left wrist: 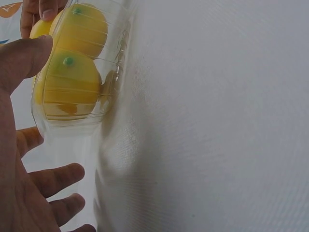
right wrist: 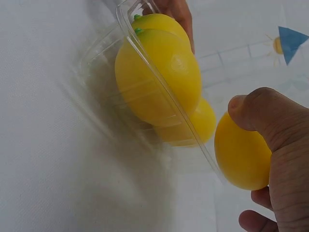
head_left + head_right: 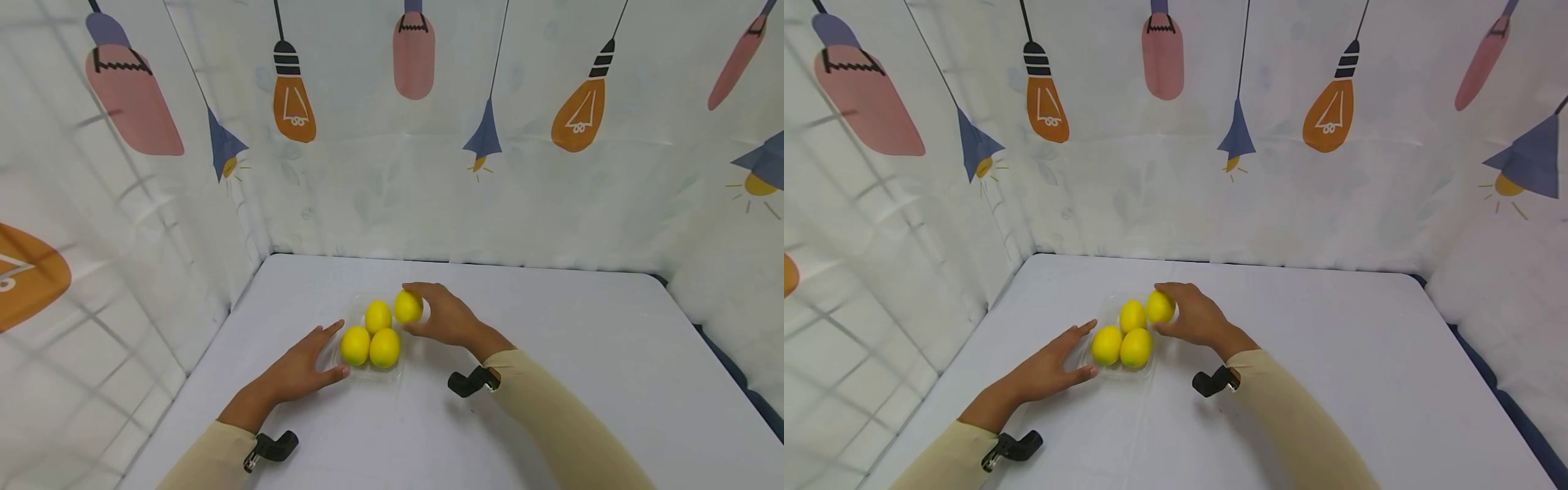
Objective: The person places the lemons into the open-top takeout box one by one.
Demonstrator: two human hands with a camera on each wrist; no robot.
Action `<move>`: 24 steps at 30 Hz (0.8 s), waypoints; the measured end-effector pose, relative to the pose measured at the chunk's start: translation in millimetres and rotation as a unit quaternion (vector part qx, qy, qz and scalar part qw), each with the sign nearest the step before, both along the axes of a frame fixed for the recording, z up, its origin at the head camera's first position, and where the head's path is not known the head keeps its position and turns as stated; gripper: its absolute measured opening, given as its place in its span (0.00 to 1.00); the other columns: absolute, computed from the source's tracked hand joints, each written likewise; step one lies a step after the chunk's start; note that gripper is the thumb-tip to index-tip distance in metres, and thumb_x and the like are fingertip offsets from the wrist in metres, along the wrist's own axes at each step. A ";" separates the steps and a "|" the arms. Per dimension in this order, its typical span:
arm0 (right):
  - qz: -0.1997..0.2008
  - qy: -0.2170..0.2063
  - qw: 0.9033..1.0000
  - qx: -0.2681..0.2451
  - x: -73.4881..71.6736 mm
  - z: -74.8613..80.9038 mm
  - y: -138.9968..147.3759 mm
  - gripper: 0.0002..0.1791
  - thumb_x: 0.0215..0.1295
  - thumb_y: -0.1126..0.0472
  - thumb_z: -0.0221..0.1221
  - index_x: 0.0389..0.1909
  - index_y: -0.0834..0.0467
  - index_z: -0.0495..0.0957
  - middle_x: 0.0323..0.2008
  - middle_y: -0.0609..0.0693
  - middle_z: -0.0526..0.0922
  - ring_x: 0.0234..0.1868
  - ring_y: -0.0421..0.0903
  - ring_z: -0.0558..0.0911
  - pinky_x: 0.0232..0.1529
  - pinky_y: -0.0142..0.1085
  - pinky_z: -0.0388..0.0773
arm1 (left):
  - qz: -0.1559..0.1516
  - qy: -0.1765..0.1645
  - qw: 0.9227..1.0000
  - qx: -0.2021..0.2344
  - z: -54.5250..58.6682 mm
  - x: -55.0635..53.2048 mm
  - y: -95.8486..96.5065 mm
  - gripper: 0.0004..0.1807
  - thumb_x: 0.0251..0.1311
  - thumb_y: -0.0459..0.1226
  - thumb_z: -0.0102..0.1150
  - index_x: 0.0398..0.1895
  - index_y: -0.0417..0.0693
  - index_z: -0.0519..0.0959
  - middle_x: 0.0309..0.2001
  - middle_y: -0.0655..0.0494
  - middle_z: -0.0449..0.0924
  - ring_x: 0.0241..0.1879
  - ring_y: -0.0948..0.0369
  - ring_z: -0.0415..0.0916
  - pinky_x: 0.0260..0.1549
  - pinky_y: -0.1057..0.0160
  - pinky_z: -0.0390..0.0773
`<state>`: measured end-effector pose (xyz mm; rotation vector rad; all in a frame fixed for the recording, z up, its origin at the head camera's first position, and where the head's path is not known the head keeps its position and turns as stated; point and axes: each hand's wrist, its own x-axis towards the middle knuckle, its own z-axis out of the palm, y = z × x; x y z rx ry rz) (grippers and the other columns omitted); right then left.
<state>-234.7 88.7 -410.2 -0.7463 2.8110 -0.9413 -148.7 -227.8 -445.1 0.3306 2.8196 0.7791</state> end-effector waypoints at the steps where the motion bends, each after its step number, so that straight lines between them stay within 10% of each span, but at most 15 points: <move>1: 0.002 -0.001 1.000 0.001 -0.2 0.3 -1.6 0.42 0.60 0.46 0.72 0.75 0.46 0.68 0.73 0.43 0.68 0.73 0.49 0.66 0.71 0.50 0.66 | 0.000 0.001 1.000 0.001 -0.2 -0.3 -0.3 0.52 0.60 0.67 0.62 0.83 0.64 0.52 0.79 0.40 0.53 0.77 0.38 0.48 0.67 0.28 0.56; 24: 0.055 0.000 0.998 0.009 -6.8 -7.3 -22.8 0.38 0.66 0.46 0.68 0.76 0.46 0.68 0.74 0.45 0.67 0.75 0.49 0.65 0.74 0.49 0.60 | -0.003 0.003 1.000 0.009 -4.0 -1.2 -2.0 0.52 0.59 0.66 0.64 0.83 0.65 0.53 0.79 0.44 0.54 0.78 0.39 0.48 0.67 0.29 0.56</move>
